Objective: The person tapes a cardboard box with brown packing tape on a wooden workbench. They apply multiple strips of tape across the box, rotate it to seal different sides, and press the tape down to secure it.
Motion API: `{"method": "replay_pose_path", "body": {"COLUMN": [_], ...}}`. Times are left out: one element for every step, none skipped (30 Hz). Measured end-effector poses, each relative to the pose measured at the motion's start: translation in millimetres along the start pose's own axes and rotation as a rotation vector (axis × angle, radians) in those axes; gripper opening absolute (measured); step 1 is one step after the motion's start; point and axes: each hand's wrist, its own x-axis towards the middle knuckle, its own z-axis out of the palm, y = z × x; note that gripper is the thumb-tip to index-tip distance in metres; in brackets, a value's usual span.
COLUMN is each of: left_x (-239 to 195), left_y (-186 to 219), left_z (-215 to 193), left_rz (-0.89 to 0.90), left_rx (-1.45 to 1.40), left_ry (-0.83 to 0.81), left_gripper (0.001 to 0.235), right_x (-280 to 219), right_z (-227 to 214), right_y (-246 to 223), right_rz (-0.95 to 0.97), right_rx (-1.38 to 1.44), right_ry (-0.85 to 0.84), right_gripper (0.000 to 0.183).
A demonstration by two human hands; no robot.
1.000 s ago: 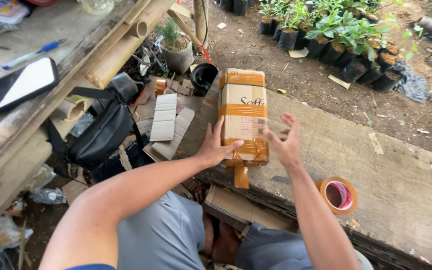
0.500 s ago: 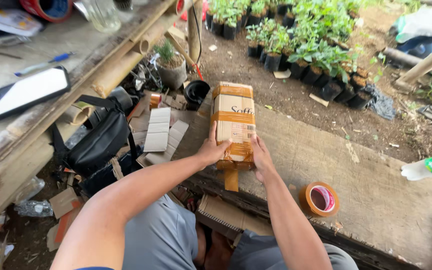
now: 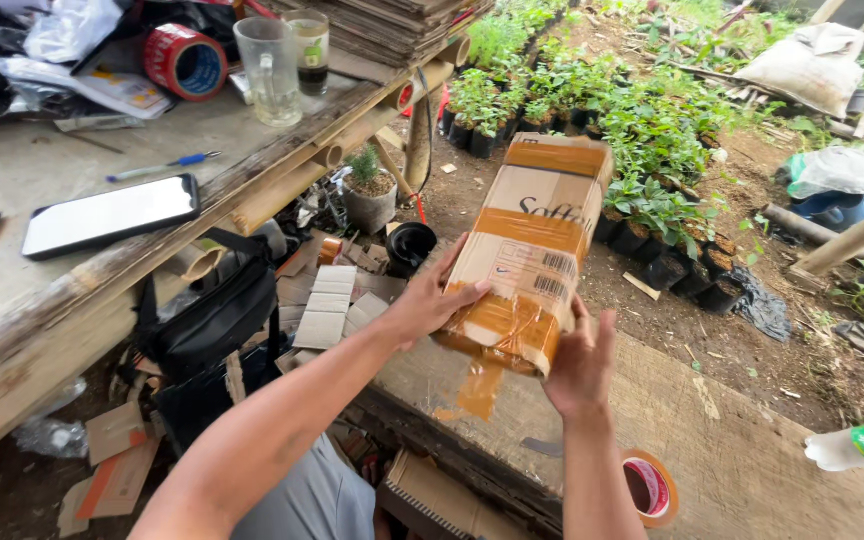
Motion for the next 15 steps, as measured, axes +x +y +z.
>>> {"method": "replay_pose_path", "body": {"left_x": [-1.0,-2.2,-4.8,-11.9,-19.2,-24.5,-30.8,-41.9,-47.1,-46.8,-45.3,-38.7,-29.8,-22.1,-16.2], "left_y": [1.8,0.2,-4.9,-14.2,-24.9,-33.5,-42.7,-54.3,-63.0,-68.9,-71.7,-69.5,-64.3,-57.5,-49.3], "left_z": [2.7,5.0,7.9,10.4,13.4,12.7,13.1,18.3,20.4,18.5,14.8,8.8,3.2,-3.2,-8.2], "left_rz": [-0.056,-0.112,-0.168,-0.244,-0.319,-0.392,-0.426,-0.481,-0.536,-0.536,-0.531,-0.516,-0.424,-0.332,-0.236], "left_rx": [-0.126,-0.257,-0.387,-0.444,-0.502,-0.545,-0.718,-0.900,-1.085,-0.906,-0.727,-0.543,-0.334,-0.127,0.078], "left_ry": [-0.056,-0.108,-0.161,-0.185,-0.210,-0.241,-0.346,-0.455,-0.561,-0.548,-0.536,-0.520,-0.554,-0.586,-0.616], "left_gripper": [0.098,0.097,0.095,0.093,0.091,0.089,0.088,0.088,0.090,0.085,0.082,0.079,0.079,0.080,0.082], "right_x": [-3.1,-1.4,-0.9,-4.0,-7.7,-7.8,-6.6,-15.2,-21.4,-24.1,-25.2,-25.0,-24.1,-25.1,-26.6], "right_z": [-3.5,-5.4,-5.9,-5.8,-4.9,0.0,5.3,6.5,7.5,8.0,7.6,6.8,4.5,-0.2,-5.8], "right_y": [1.6,2.9,10.1,21.8,32.3,45.4,55.5,64.3,70.7,74.2,75.5,74.9,72.7,69.8,66.6], "right_rz": [0.030,0.055,0.066,0.034,-0.008,-0.076,-0.130,-0.180,-0.227,-0.233,-0.244,-0.256,-0.251,-0.248,-0.248], "right_rx": [0.121,0.221,0.303,0.235,0.163,0.074,-0.035,-0.123,-0.229,-0.241,-0.259,-0.278,-0.235,-0.185,-0.129], "right_ry": [-0.088,-0.184,-0.273,-0.266,-0.273,-0.280,-0.286,-0.270,-0.254,-0.250,-0.245,-0.243,-0.248,-0.253,-0.258], "right_gripper": [0.102,0.101,0.100,0.099,0.099,0.098,0.097,0.096,0.095,0.094,0.093,0.092,0.091,0.090,0.090]}}
